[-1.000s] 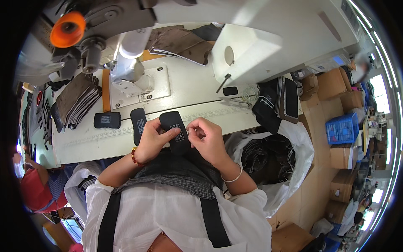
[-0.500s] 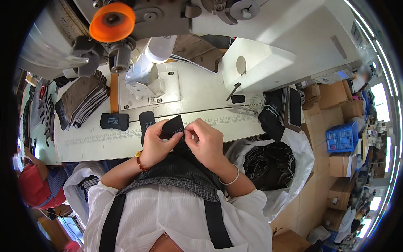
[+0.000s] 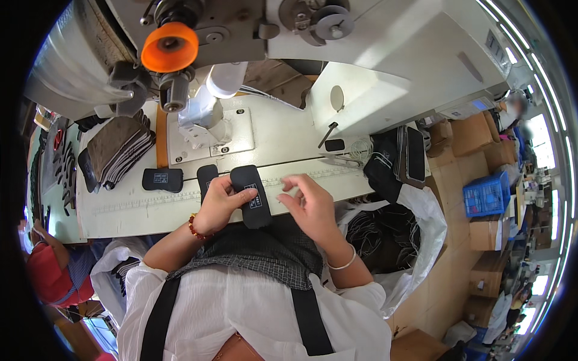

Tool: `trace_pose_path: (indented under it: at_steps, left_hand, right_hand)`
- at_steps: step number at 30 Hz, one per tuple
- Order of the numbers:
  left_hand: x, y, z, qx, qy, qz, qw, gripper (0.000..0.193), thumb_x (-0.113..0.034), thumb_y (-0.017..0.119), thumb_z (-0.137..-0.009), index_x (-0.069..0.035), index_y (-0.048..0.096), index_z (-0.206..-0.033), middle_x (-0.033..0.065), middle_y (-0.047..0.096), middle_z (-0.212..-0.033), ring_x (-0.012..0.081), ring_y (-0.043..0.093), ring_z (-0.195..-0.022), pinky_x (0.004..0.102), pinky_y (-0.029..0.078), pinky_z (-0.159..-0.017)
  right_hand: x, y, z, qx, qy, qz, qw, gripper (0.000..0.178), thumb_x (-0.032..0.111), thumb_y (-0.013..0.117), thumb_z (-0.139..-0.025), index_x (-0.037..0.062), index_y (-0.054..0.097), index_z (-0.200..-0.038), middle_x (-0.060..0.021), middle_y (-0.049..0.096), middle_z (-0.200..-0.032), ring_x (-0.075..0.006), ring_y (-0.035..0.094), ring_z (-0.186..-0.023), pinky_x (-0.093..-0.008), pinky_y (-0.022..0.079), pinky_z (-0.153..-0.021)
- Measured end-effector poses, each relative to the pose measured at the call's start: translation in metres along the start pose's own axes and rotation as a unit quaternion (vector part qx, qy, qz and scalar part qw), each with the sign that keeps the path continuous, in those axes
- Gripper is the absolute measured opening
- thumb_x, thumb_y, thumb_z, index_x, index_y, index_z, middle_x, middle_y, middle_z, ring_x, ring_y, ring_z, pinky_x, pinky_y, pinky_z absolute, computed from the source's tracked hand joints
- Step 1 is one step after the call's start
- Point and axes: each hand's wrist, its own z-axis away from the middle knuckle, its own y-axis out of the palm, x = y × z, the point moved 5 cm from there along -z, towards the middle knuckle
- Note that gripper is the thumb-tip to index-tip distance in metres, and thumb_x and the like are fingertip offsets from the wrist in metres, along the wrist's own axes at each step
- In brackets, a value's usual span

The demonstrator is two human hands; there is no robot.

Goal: The recorder uses an industrial sewing machine to stitch together components of a shoe upper.

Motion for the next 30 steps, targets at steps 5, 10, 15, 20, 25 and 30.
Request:
trace_pose_path:
  at_steps: [5,10,15,20,25,30]
  left_hand:
    - [-0.001,0.006,0.003,0.026,0.003,-0.013,1.0,0.024,-0.01,0.076,-0.098,0.003,0.072,-0.118,0.0051,0.076,-0.101,0.0093,0.071,-0.086,0.0257,0.059,-0.077]
    - [-0.004,-0.011,0.006,-0.058,0.009,0.086,0.995,0.023,-0.011,0.072,-0.101,0.003,0.07,-0.119,0.0063,0.076,-0.103,0.0112,0.072,-0.088,0.0276,0.06,-0.078]
    - [-0.008,-0.017,0.007,-0.085,0.044,0.092,0.991,0.019,-0.01,0.069,-0.103,0.003,0.068,-0.115,0.0065,0.075,-0.102,0.0122,0.072,-0.088,0.029,0.061,-0.078]
    - [-0.007,-0.018,0.008,-0.086,0.062,0.088,0.99,0.015,-0.01,0.068,-0.103,0.002,0.067,-0.113,0.0062,0.074,-0.1,0.0118,0.071,-0.086,0.0295,0.06,-0.076]
    - [-0.009,-0.033,0.003,-0.134,0.119,0.159,0.971,0.016,-0.008,0.068,-0.103,0.001,0.066,-0.116,0.0064,0.074,-0.104,0.0123,0.071,-0.088,0.0296,0.061,-0.074]
    - [-0.01,-0.042,0.008,-0.125,0.068,0.131,0.981,0.022,-0.009,0.069,-0.103,0.002,0.064,-0.121,0.007,0.074,-0.109,0.0132,0.072,-0.093,0.0303,0.062,-0.077]
  right_hand:
    - [0.019,0.022,-0.018,-0.036,-0.123,0.014,0.992,0.01,-0.001,0.075,-0.091,-0.0009,0.065,-0.089,-0.0093,0.06,-0.079,-0.0149,0.054,-0.06,-0.0301,0.043,-0.057]
    - [0.019,-0.001,-0.016,-0.039,-0.121,-0.011,0.992,0.015,0.003,0.067,-0.098,-0.0027,0.062,-0.085,-0.0083,0.06,-0.077,-0.0142,0.052,-0.066,-0.0286,0.042,-0.062]
    - [0.007,0.024,-0.01,0.123,-0.025,-0.146,0.981,0.022,0.012,0.069,-0.101,-0.0015,0.063,-0.085,-0.0048,0.064,-0.078,-0.0107,0.054,-0.067,-0.0267,0.045,-0.062]
    - [0.014,0.041,-0.008,0.127,-0.006,-0.242,0.962,0.019,0.008,0.065,-0.102,-0.0001,0.06,-0.085,-0.0035,0.059,-0.079,-0.0082,0.051,-0.071,-0.0256,0.042,-0.064]
    - [0.024,0.019,0.005,0.064,-0.09,-0.302,0.947,0.019,-0.005,0.054,-0.098,0.0001,0.053,-0.08,-0.0047,0.055,-0.077,-0.0104,0.045,-0.07,-0.0259,0.035,-0.063]
    - [0.02,-0.035,0.012,-0.084,-0.107,-0.408,0.903,0.018,-0.012,0.049,-0.091,-0.0004,0.051,-0.077,-0.0049,0.049,-0.072,-0.0123,0.042,-0.064,-0.0287,0.034,-0.058]
